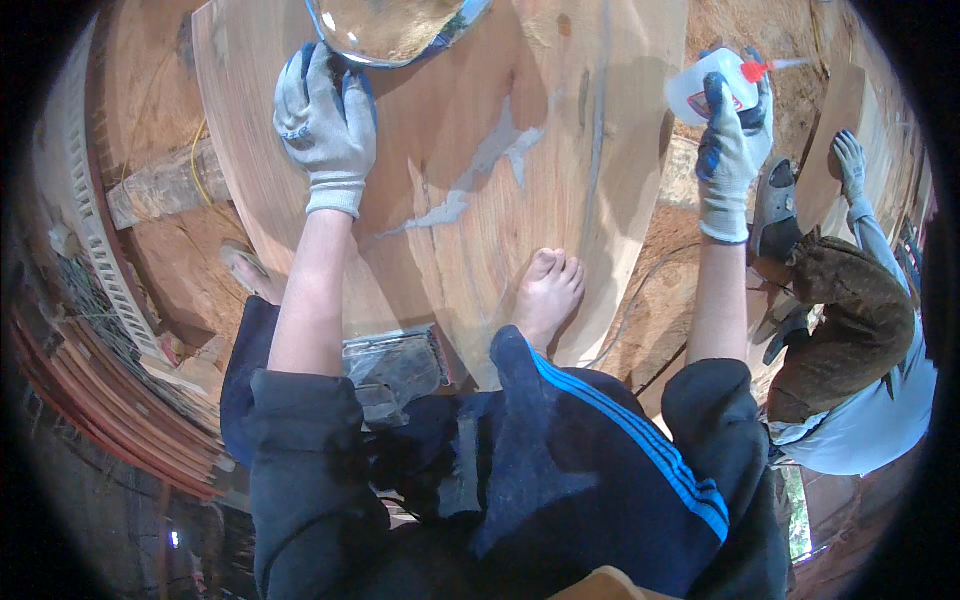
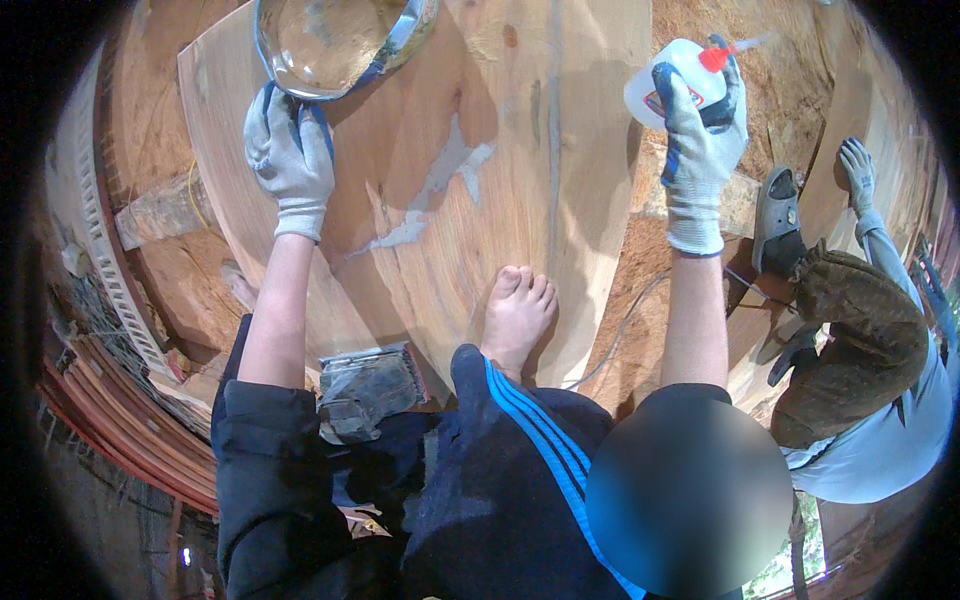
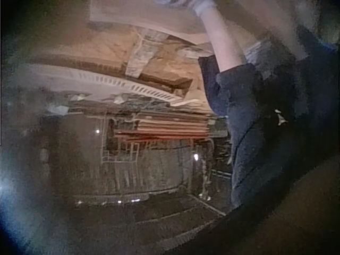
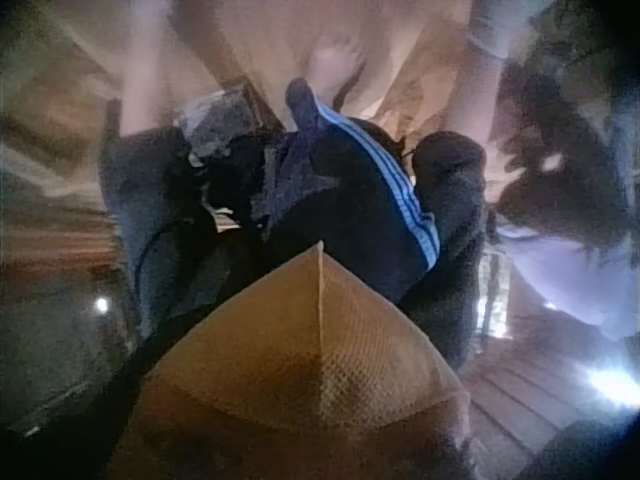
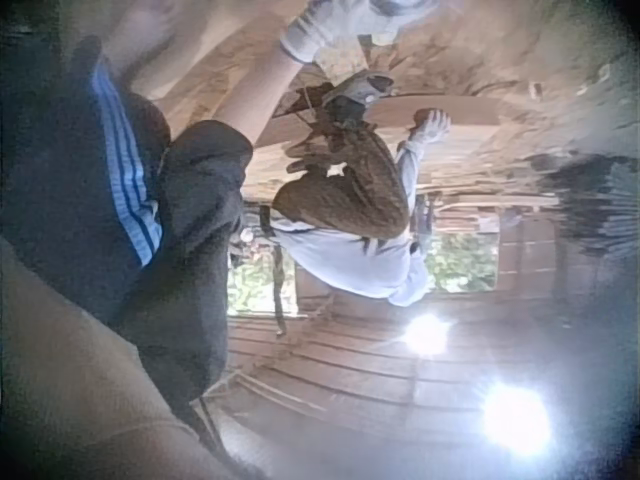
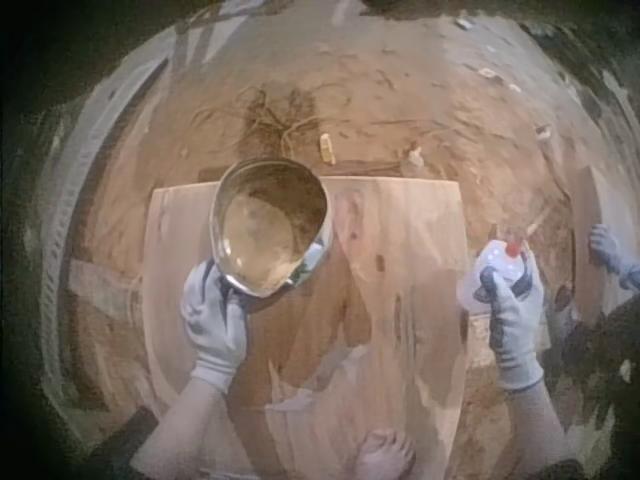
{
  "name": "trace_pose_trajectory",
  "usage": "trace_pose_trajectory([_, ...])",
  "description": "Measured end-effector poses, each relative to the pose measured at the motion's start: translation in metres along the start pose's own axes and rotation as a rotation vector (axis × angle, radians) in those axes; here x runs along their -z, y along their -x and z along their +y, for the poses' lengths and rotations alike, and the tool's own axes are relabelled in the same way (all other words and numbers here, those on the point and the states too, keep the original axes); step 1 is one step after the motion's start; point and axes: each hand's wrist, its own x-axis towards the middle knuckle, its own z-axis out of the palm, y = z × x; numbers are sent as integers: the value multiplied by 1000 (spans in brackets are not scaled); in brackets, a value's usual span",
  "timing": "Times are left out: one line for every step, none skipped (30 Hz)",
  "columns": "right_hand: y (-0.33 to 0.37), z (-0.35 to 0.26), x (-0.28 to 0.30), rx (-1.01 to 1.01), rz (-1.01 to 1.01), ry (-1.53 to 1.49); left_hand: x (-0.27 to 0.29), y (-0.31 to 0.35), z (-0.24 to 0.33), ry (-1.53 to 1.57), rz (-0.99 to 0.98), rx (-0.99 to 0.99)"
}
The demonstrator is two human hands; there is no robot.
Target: The person applies glue from a bottle onto a large wooden board, spreads it with gloved hands, and uses an electric sander to smooth the surface. The person repeats the gluing and sanding steps on different areas of the board.
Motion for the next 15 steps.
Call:
trace_pose_trajectory([4,4,-2,30,45,-23,0,0,-1,15,3,2])
trace_pose_trajectory([9,7,-3,21,48,-46,-1,0,-1,36,16,4])
trace_pose_trajectory([12,10,-5,32,76,-16,0,0,-1,80,13,47])
trace_pose_trajectory([16,13,-7,43,103,15,2,1,0,132,21,91])
trace_pose_trajectory([18,16,-8,65,118,46,5,3,3,182,15,139])
trace_pose_trajectory([20,18,-9,87,113,20,11,4,7,185,46,131])
trace_pose_trajectory([22,20,-9,66,104,57,16,7,14,215,66,72])
trace_pose_trajectory([23,21,-8,59,82,93,22,11,24,245,86,11])
trace_pose_trajectory([24,22,-8,52,61,130,27,15,36,292,125,-82])
trace_pose_trajectory([25,22,-7,20,20,133,36,23,53,344,-48,-157])
trace_pose_trajectory([25,23,-6,-16,18,116,40,31,72,398,-189,-270])
trace_pose_trajectory([25,24,-5,-59,15,98,34,33,88,486,-287,-306])
trace_pose_trajectory([26,24,-5,-101,8,79,29,35,104,549,-372,-347])
trace_pose_trajectory([27,25,-5,-104,14,96,19,33,116,552,-369,-299])
trace_pose_trajectory([28,26,-5,-106,20,115,6,27,125,545,-373,-248])
